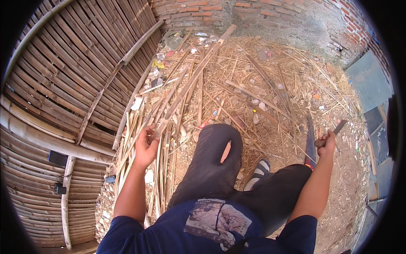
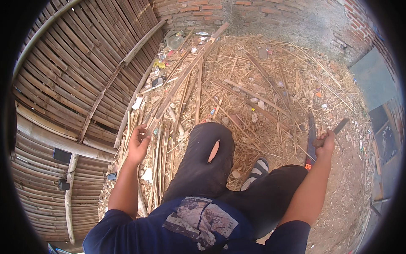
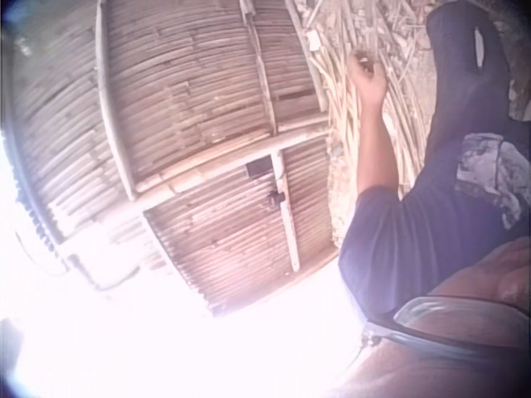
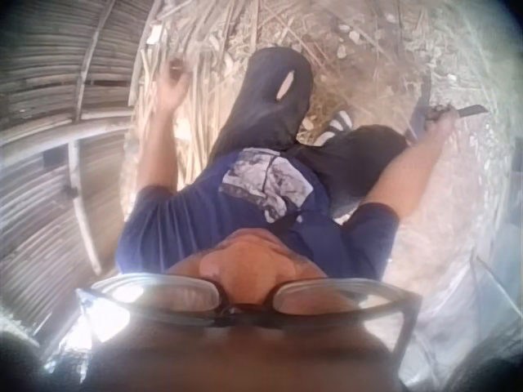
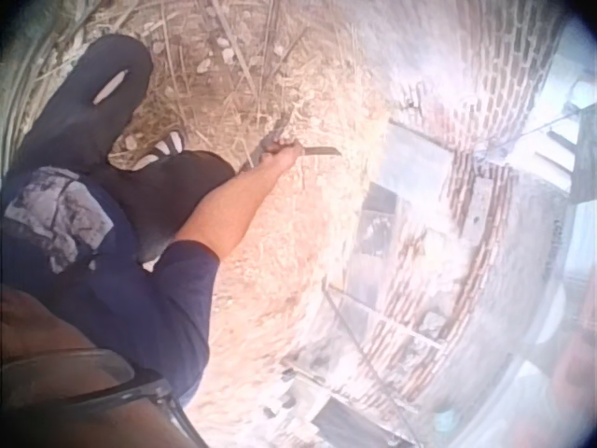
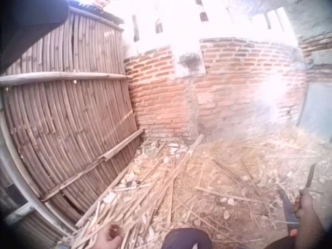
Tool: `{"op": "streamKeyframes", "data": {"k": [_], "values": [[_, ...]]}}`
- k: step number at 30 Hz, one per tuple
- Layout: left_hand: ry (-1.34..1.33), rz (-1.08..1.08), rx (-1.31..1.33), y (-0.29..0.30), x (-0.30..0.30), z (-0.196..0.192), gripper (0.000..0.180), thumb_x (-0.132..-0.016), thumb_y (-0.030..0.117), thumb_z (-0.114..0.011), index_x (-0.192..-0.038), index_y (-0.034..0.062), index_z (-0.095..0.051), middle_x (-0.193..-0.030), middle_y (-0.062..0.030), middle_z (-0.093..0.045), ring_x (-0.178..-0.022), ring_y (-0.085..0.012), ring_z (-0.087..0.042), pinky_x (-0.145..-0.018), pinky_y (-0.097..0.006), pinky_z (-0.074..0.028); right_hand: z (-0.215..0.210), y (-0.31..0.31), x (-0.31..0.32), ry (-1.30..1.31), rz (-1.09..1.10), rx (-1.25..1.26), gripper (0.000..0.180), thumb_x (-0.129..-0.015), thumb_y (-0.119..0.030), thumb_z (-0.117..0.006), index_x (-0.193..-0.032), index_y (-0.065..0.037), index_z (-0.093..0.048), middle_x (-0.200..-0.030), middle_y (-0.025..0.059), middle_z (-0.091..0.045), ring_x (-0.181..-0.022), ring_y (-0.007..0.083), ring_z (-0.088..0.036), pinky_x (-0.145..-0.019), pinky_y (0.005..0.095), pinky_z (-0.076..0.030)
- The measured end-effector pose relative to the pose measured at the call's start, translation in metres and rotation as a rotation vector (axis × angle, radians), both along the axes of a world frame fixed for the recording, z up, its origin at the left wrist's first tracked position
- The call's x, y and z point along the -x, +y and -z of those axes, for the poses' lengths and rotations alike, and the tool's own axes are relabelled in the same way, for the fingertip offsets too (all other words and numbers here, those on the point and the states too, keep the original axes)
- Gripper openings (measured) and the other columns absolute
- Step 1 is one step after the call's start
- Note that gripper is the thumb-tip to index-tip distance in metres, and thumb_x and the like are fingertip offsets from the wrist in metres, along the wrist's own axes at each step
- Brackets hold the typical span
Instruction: The person shaves a thin strip of wood using a blade by hand, holding the wood steady while repeatedly scraping the surface to remove material.
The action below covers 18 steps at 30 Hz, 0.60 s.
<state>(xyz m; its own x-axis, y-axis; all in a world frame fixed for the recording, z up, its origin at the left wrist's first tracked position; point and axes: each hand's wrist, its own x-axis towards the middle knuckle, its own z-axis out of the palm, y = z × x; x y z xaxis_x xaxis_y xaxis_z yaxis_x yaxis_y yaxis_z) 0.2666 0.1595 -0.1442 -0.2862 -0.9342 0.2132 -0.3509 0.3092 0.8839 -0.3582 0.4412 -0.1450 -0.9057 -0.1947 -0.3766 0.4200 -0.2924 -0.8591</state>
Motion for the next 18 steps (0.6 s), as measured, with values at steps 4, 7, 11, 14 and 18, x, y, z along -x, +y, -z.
{"op": "streamKeyframes", "data": {"k": [4, 7, 11, 14, 18], "values": [[-0.12, 0.059, 0.046, 0.013, 0.04, -0.024, 0.05, -0.084, -0.004, -0.066, -0.131, 0.0041, -0.053, -0.104, -0.0031, -0.056, -0.074, -0.0063, -0.052, -0.064, -0.023, -0.044, -0.025, -0.035, -0.02, 0.157, -0.079, -0.034, 0.017, -0.094, -0.019, -0.064, -0.088, -0.013, -0.05, -0.066, -0.002, -0.047, -0.055, 0.0105, -0.046, -0.053, 0.0284, -0.042], [-0.164, 0.087, 0.144, 0.02, 0.058, -0.034, 0.046, -0.083, -0.001, -0.067, -0.127, 0.0043, -0.055, -0.101, -0.0039, -0.057, -0.073, -0.0087, -0.053, -0.063, -0.025, -0.045, -0.046, -0.066, -0.047, 0.305, -0.219, -0.091, 0.017, -0.094, -0.018, -0.066, -0.092, -0.013, -0.05, -0.068, -0.002, -0.049, -0.052, 0.0089, -0.045, -0.05, 0.0252, -0.041], [-0.222, 0.089, 0.313, 0.025, 0.061, -0.045, 0.042, -0.082, 0.001, -0.069, -0.123, 0.0035, -0.059, -0.1, -0.0079, -0.06, -0.072, -0.0153, -0.055, -0.064, -0.029, -0.048, -0.069, -0.108, -0.094, 0.425, -0.407, -0.01, 0.021, -0.093, -0.018, -0.068, -0.101, -0.01, -0.05, -0.077, 0.0011, -0.055, -0.053, 0.0085, -0.048, -0.05, 0.0245, -0.045], [-0.294, 0.12, 0.424, 0.032, 0.075, -0.058, 0.042, -0.079, 0.001, -0.069, -0.121, 0.0029, -0.059, -0.103, -0.0128, -0.063, -0.074, -0.0233, -0.06, -0.067, -0.034, -0.051, -0.087, -0.116, -0.118, 0.474, -0.505, 0.035, 0.024, -0.093, -0.018, -0.069, -0.105, -0.007, -0.052, -0.084, 0.0041, -0.059, -0.055, 0.0094, -0.05, -0.053, 0.0261, -0.048], [-0.389, 0.179, 0.537, 0.047, 0.093, -0.083, 0.042, -0.08, 0.001, -0.069, -0.12, 0.0038, -0.06, -0.105, -0.0153, -0.064, -0.082, -0.0295, -0.065, -0.071, -0.038, -0.054, -0.089, -0.131, -0.138, 0.417, -0.616, 0.174, 0.035, -0.091, -0.018, -0.07, -0.119, -0.004, -0.053, -0.09, 0.0047, -0.06, -0.059, 0.0098, -0.053, -0.057, 0.0287, -0.051]]}}
